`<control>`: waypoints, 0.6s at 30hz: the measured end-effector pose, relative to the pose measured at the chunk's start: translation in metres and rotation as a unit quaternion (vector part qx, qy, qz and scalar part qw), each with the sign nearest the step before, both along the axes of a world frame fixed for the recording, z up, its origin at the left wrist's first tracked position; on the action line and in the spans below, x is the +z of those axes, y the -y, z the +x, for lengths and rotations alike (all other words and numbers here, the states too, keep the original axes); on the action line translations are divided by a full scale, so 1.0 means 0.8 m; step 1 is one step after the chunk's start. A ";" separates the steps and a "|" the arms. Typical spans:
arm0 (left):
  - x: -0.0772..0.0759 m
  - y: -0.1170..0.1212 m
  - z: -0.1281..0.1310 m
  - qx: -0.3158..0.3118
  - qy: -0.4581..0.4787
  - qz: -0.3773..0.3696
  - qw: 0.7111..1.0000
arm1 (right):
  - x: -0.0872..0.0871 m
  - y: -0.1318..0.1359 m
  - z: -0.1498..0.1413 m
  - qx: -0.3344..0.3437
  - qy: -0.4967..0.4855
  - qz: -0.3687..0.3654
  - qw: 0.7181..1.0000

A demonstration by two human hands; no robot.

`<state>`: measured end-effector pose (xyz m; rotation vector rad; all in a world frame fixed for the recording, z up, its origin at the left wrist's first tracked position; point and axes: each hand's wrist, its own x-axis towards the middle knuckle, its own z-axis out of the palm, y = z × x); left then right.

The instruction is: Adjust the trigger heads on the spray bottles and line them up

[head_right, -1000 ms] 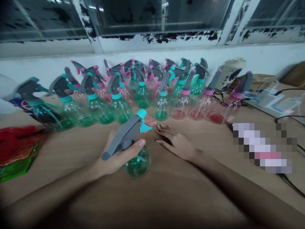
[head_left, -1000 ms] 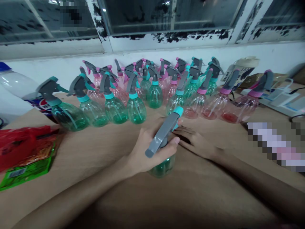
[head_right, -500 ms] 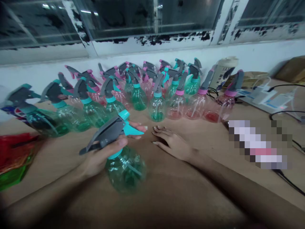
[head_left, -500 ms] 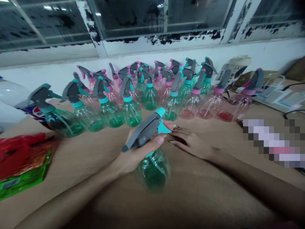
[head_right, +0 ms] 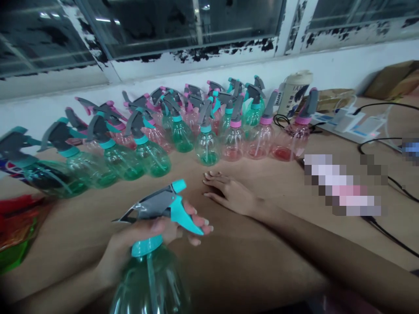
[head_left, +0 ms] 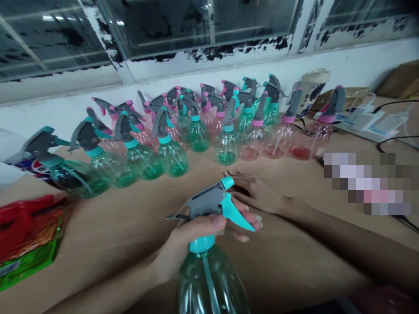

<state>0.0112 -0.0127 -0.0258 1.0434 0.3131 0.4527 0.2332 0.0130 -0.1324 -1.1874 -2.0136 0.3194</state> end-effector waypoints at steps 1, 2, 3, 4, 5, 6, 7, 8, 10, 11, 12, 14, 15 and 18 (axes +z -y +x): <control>0.000 0.002 -0.001 -0.003 -0.002 -0.004 1.000 | 0.000 0.000 0.000 0.008 0.020 -0.005 1.000; 0.000 0.004 -0.002 -0.003 -0.005 -0.006 1.000 | 0.000 0.000 0.000 0.015 0.042 -0.010 0.999; 0.001 0.006 -0.003 0.001 -0.011 -0.004 1.000 | 0.000 -0.001 0.001 0.018 0.060 -0.014 0.998; 0.001 0.007 -0.005 0.008 -0.022 0.000 1.000 | 0.000 -0.001 0.001 0.018 0.070 -0.015 0.997; 0.001 0.008 -0.006 0.014 -0.036 0.007 0.999 | -0.001 -0.001 0.001 0.018 0.073 -0.015 0.997; 0.001 0.009 -0.008 0.021 -0.046 0.019 0.999 | -0.002 -0.001 0.002 0.018 0.073 -0.016 0.997; 0.001 0.009 -0.009 0.021 -0.052 0.035 0.998 | -0.002 -0.002 0.002 0.019 0.074 -0.017 0.997; 0.001 0.009 -0.010 0.014 -0.056 0.056 0.997 | -0.003 -0.002 0.002 0.022 0.075 -0.018 0.997; 0.003 0.008 -0.010 -0.014 -0.061 0.089 0.994 | -0.003 -0.003 0.003 0.028 0.076 -0.022 0.996; 0.005 0.007 -0.009 -0.029 -0.062 0.099 0.993 | -0.003 -0.003 0.003 0.030 0.077 -0.024 0.996; 0.007 0.005 -0.008 -0.041 -0.064 0.103 0.992 | -0.002 -0.003 0.003 0.032 0.078 -0.025 0.996; 0.012 0.002 -0.005 -0.040 -0.064 0.115 0.990 | 0.000 -0.003 0.003 0.027 0.084 -0.024 0.996; 0.014 0.000 -0.005 -0.025 -0.063 0.129 0.989 | 0.000 -0.002 0.002 0.022 0.089 -0.022 0.996; 0.018 -0.008 -0.007 0.077 -0.091 0.198 0.973 | 0.001 -0.002 0.000 0.013 0.099 -0.018 0.995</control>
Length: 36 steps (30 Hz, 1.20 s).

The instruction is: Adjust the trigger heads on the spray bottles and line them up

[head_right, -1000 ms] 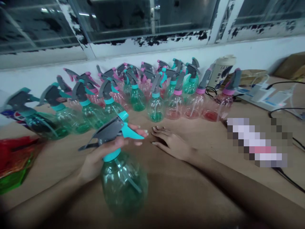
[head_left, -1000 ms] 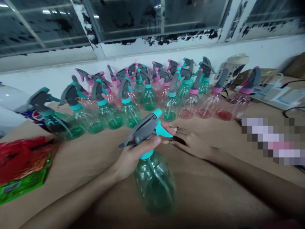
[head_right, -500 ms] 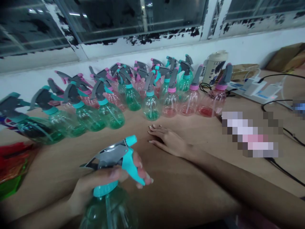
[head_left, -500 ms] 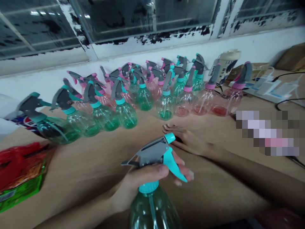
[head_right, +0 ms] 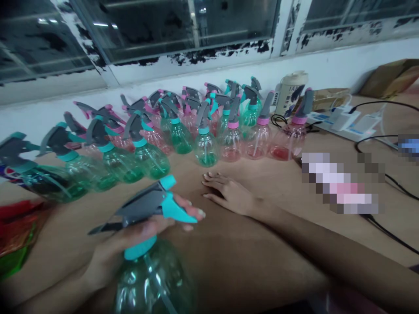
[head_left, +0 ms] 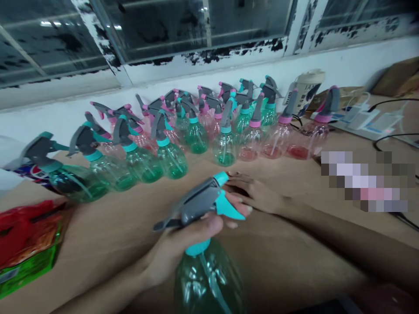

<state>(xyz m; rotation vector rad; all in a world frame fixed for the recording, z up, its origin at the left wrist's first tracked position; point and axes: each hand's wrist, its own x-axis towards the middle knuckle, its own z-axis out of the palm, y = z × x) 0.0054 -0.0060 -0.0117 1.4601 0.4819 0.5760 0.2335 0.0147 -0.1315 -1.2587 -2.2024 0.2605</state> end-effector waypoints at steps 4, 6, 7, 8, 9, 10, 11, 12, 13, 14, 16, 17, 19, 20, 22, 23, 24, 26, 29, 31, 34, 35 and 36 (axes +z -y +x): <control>-0.003 -0.023 -0.009 0.168 -0.078 0.154 0.971 | -0.001 -0.001 -0.002 -0.009 0.000 0.005 1.000; -0.007 -0.039 -0.010 0.233 -0.109 0.235 0.937 | 0.000 -0.001 -0.003 -0.013 0.001 0.004 1.000; -0.009 -0.047 -0.009 0.253 -0.115 0.264 0.923 | 0.000 -0.001 -0.003 -0.014 0.001 0.003 1.000; -0.011 -0.057 -0.006 0.272 -0.114 0.283 0.913 | 0.001 -0.001 -0.003 -0.014 0.002 0.001 1.000; -0.014 -0.066 -0.001 0.288 -0.108 0.295 0.905 | 0.001 -0.001 -0.003 -0.014 0.003 -0.002 1.000; -0.016 -0.076 0.004 0.301 -0.105 0.301 0.899 | 0.002 -0.001 -0.002 -0.014 0.004 -0.004 1.000; -0.019 -0.087 0.011 0.319 -0.095 0.308 0.891 | 0.002 -0.001 -0.002 -0.013 0.005 -0.005 1.000; -0.022 -0.098 0.018 0.329 -0.083 0.317 0.885 | 0.002 -0.001 -0.002 -0.012 0.006 -0.006 1.000; -0.026 -0.111 0.025 0.343 -0.067 0.337 0.874 | 0.001 -0.001 -0.002 -0.012 0.006 -0.007 1.000; -0.029 -0.124 0.032 0.361 -0.072 0.359 0.857 | 0.001 -0.001 -0.001 -0.011 0.005 -0.008 1.000; -0.035 -0.151 0.045 0.409 -0.072 0.392 0.821 | -0.002 -0.002 -0.001 -0.011 0.000 -0.008 1.000; -0.037 -0.163 0.050 0.411 -0.074 0.403 0.814 | -0.003 -0.003 0.000 -0.013 -0.005 -0.007 1.000; -0.038 -0.183 0.060 0.421 -0.096 0.421 0.798 | -0.005 -0.003 0.000 -0.014 -0.015 -0.004 1.000; -0.038 -0.190 0.064 0.427 -0.104 0.427 0.791 | -0.006 -0.003 0.001 -0.013 -0.018 -0.002 1.000; -0.036 -0.198 0.070 0.436 -0.116 0.439 0.777 | -0.007 -0.004 0.001 -0.011 -0.017 0.002 1.000; -0.036 -0.200 0.072 0.439 -0.119 0.445 0.771 | -0.007 -0.004 0.000 -0.010 -0.015 0.004 1.000; -0.035 -0.201 0.074 0.439 -0.120 0.451 0.768 | -0.007 -0.004 0.000 -0.011 -0.014 0.007 1.000; -0.033 -0.203 0.078 0.439 -0.125 0.462 0.761 | -0.007 -0.005 0.000 -0.014 -0.012 0.010 1.000; -0.033 -0.211 0.083 0.443 -0.132 0.469 0.753 | -0.007 -0.005 0.000 -0.018 -0.010 0.005 1.000; -0.035 -0.218 0.085 0.444 -0.130 0.466 0.755 | -0.008 -0.005 0.000 -0.018 -0.007 0.000 1.000; -0.037 -0.225 0.088 0.441 -0.122 0.451 0.766 | -0.008 -0.005 0.000 -0.015 -0.010 -0.001 1.000; -0.038 -0.226 0.088 0.441 -0.121 0.448 0.768 | -0.009 -0.005 0.000 -0.014 -0.014 0.000 1.000; -0.038 -0.225 0.089 0.442 -0.122 0.446 0.769 | -0.009 -0.006 0.001 -0.014 -0.018 0.000 1.000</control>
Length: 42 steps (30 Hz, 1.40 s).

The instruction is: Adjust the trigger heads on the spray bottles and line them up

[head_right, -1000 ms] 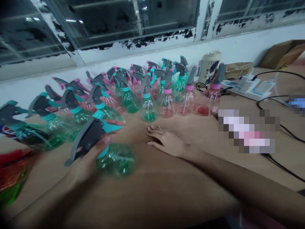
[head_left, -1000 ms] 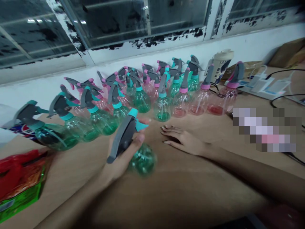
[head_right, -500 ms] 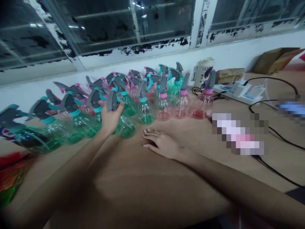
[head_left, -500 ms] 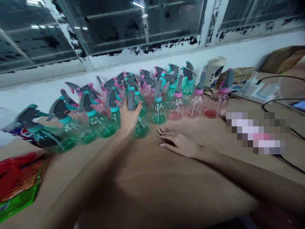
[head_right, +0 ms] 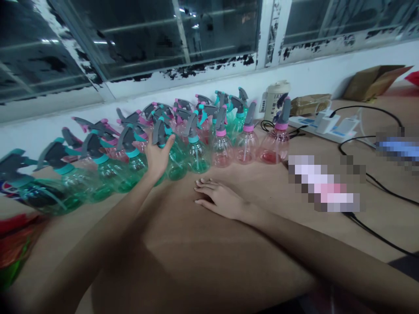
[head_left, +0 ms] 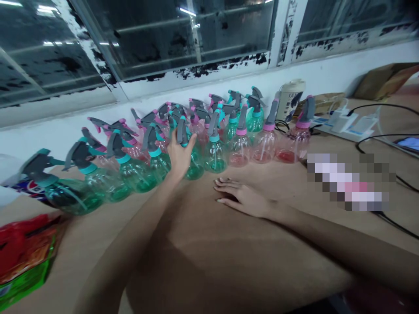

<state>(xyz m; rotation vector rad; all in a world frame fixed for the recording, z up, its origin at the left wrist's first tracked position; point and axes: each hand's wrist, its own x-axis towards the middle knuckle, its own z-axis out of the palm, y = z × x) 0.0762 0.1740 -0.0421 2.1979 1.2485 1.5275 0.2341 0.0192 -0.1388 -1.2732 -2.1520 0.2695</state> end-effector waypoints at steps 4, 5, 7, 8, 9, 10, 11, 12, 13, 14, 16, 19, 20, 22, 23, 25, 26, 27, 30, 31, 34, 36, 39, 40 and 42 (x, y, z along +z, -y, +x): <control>0.001 0.017 -0.002 -0.010 0.014 -0.011 1.000 | -0.001 -0.001 0.001 -0.002 -0.002 0.000 1.000; 0.001 0.025 -0.005 -0.016 0.016 -0.011 1.000 | 0.000 -0.001 0.000 -0.002 0.001 0.000 1.000; -0.001 0.043 -0.013 -0.029 0.010 0.003 1.000 | 0.002 0.000 0.000 -0.001 0.005 0.005 1.000; -0.002 0.054 -0.020 -0.035 0.002 0.017 0.999 | 0.003 0.000 -0.001 0.000 0.006 0.008 1.000; -0.005 0.066 -0.027 -0.040 -0.006 0.029 0.999 | 0.004 0.001 -0.002 0.000 0.006 0.011 1.000; -0.007 0.078 -0.034 -0.046 -0.008 0.033 0.998 | 0.005 0.001 -0.002 0.001 0.005 0.013 1.000; -0.009 0.091 -0.042 -0.049 -0.010 0.034 0.998 | 0.006 0.002 -0.003 0.001 0.005 0.014 1.000; -0.011 0.102 -0.049 -0.054 -0.016 0.033 0.998 | 0.006 0.002 -0.003 0.001 0.003 0.014 1.000; -0.013 0.113 -0.053 -0.062 -0.020 0.038 0.997 | 0.005 0.002 -0.003 0.001 0.001 0.015 1.000; -0.013 0.123 -0.056 -0.078 -0.032 0.038 0.996 | 0.005 0.001 -0.003 0.002 -0.001 0.016 1.000; -0.012 0.136 -0.052 -0.115 -0.059 0.027 0.991 | 0.002 0.001 -0.002 0.003 -0.001 0.018 1.000; -0.008 0.137 -0.025 -0.144 -0.087 -0.018 0.986 | 0.001 -0.001 -0.002 0.004 0.005 0.021 1.000; -0.006 0.133 -0.011 -0.136 -0.090 -0.031 0.986 | 0.002 -0.001 -0.003 0.006 0.004 0.022 1.000; -0.003 0.120 0.017 -0.100 -0.083 -0.048 0.990 | 0.006 0.001 -0.004 0.011 -0.005 0.026 1.000; -0.001 0.112 0.030 -0.088 -0.079 -0.050 0.992 | 0.009 0.003 -0.004 0.009 -0.014 0.028 0.999; -0.001 0.096 0.054 -0.063 -0.077 -0.054 0.994 | 0.014 0.006 -0.005 -0.010 -0.042 0.028 0.999; -0.002 0.089 0.064 -0.053 -0.080 -0.057 0.994 | 0.017 0.007 -0.005 -0.030 -0.061 0.029 0.997; -0.003 0.082 0.071 -0.044 -0.084 -0.061 0.994 | 0.018 0.007 -0.004 -0.056 -0.084 0.033 0.994; -0.012 0.066 0.085 -0.027 -0.103 -0.075 0.991 | 0.019 0.004 0.003 -0.128 -0.156 0.051 0.978; -0.014 0.063 0.086 -0.024 -0.110 -0.079 0.991 | 0.018 0.002 0.006 -0.145 -0.179 0.059 0.971; -0.017 0.062 0.084 -0.021 -0.127 -0.085 0.988 | 0.017 -0.003 0.016 -0.175 -0.234 0.095 0.952; -0.015 0.070 0.078 -0.023 -0.138 -0.091 0.986 | 0.019 -0.005 0.021 -0.189 -0.261 0.123 0.939; -0.010 0.096 0.063 -0.034 -0.153 -0.103 0.982 | 0.025 -0.002 0.024 -0.202 -0.292 0.161 0.921; -0.009 0.107 0.055 -0.041 -0.158 -0.106 0.981 | 0.027 -0.001 0.024 -0.206 -0.297 0.175 0.916; -0.005 0.131 0.037 -0.056 -0.168 -0.115 0.977 | 0.029 0.002 0.023 -0.216 -0.302 0.197 0.907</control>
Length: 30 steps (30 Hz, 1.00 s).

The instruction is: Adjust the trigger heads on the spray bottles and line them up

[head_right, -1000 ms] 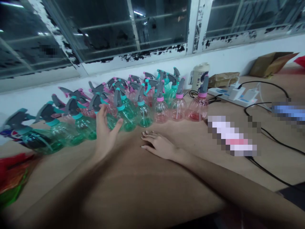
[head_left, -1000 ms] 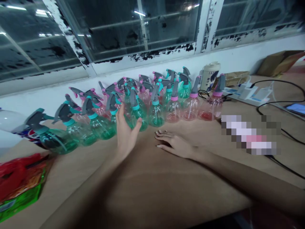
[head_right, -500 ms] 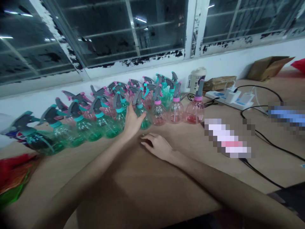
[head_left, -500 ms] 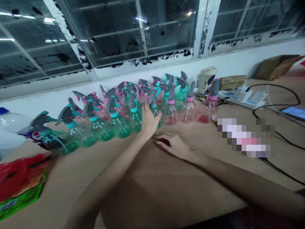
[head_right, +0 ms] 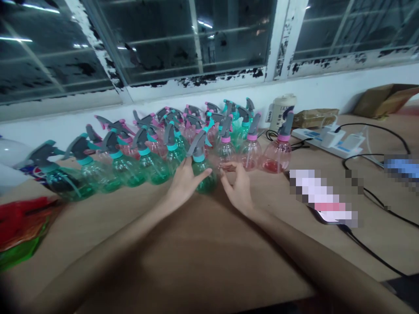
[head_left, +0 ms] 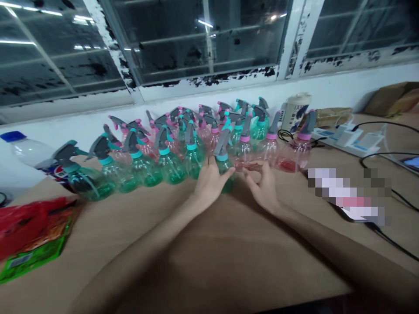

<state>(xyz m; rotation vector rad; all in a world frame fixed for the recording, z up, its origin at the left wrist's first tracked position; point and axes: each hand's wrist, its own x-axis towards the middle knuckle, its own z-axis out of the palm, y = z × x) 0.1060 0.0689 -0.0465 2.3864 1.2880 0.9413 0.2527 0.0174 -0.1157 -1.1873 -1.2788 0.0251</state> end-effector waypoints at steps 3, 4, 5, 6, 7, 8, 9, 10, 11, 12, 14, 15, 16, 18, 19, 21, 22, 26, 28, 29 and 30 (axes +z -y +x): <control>0.006 0.040 -0.033 -0.026 -0.013 -0.019 0.999 | -0.002 0.003 -0.002 0.000 -0.015 -0.001 1.000; 0.008 0.053 -0.044 -0.045 -0.016 -0.027 0.999 | -0.004 0.004 -0.004 0.006 -0.017 -0.010 1.000; 0.011 0.066 -0.055 -0.059 -0.015 -0.041 0.997 | -0.007 0.004 -0.005 0.014 -0.017 -0.022 1.000; 0.014 0.078 -0.066 -0.061 -0.019 -0.063 0.996 | -0.009 0.005 -0.007 0.025 -0.017 -0.035 0.999; 0.016 0.090 -0.077 -0.055 -0.020 -0.080 0.995 | -0.011 0.005 -0.009 0.037 -0.018 -0.048 0.998; 0.019 0.101 -0.086 -0.049 -0.022 -0.094 0.994 | -0.013 0.006 -0.012 0.050 -0.022 -0.061 0.997; 0.021 0.110 -0.095 -0.055 -0.035 -0.104 0.992 | -0.015 0.007 -0.015 0.064 -0.028 -0.072 0.995; 0.023 0.118 -0.104 -0.053 -0.045 -0.111 0.991 | -0.016 0.008 -0.018 0.078 -0.035 -0.081 0.993; 0.024 0.124 -0.111 -0.060 -0.052 -0.115 0.990 | -0.017 0.010 -0.021 0.092 -0.039 -0.091 0.991; 0.025 0.129 -0.118 -0.071 -0.060 -0.119 0.989 | -0.017 0.011 -0.024 0.104 -0.041 -0.100 0.989; 0.026 0.133 -0.129 -0.093 -0.067 -0.131 0.985 | -0.017 0.014 -0.029 0.125 -0.031 -0.113 0.985; 0.026 0.134 -0.133 -0.104 -0.067 -0.140 0.982 | -0.017 0.016 -0.031 0.132 -0.021 -0.117 0.984; 0.026 0.133 -0.136 -0.112 -0.060 -0.150 0.980 | -0.016 0.017 -0.032 0.137 -0.012 -0.120 0.983; 0.028 0.129 -0.138 -0.121 -0.019 -0.173 0.977 | -0.016 0.018 -0.033 0.143 0.000 -0.122 0.982; 0.029 0.126 -0.138 -0.124 0.010 -0.183 0.975 | -0.015 0.018 -0.033 0.144 0.000 -0.123 0.982; 0.032 0.117 -0.134 -0.131 0.072 -0.191 0.970 | -0.015 0.018 -0.031 0.141 -0.010 -0.128 0.982; 0.033 0.113 -0.130 -0.142 0.098 -0.188 0.967 | -0.015 0.017 -0.031 0.137 -0.014 -0.132 0.982; 0.033 0.098 -0.110 -0.219 0.162 -0.186 0.944 | -0.017 0.015 -0.028 0.126 -0.012 -0.149 0.981; 0.032 0.095 -0.100 -0.234 0.150 -0.201 0.939 | -0.019 0.016 -0.027 0.127 -0.014 -0.158 0.979; 0.031 0.094 -0.096 -0.235 0.135 -0.198 0.942 | -0.020 0.016 -0.026 0.126 -0.014 -0.160 0.979; 0.031 0.093 -0.093 -0.236 0.121 -0.188 0.946 | -0.020 0.016 -0.026 0.122 -0.010 -0.162 0.979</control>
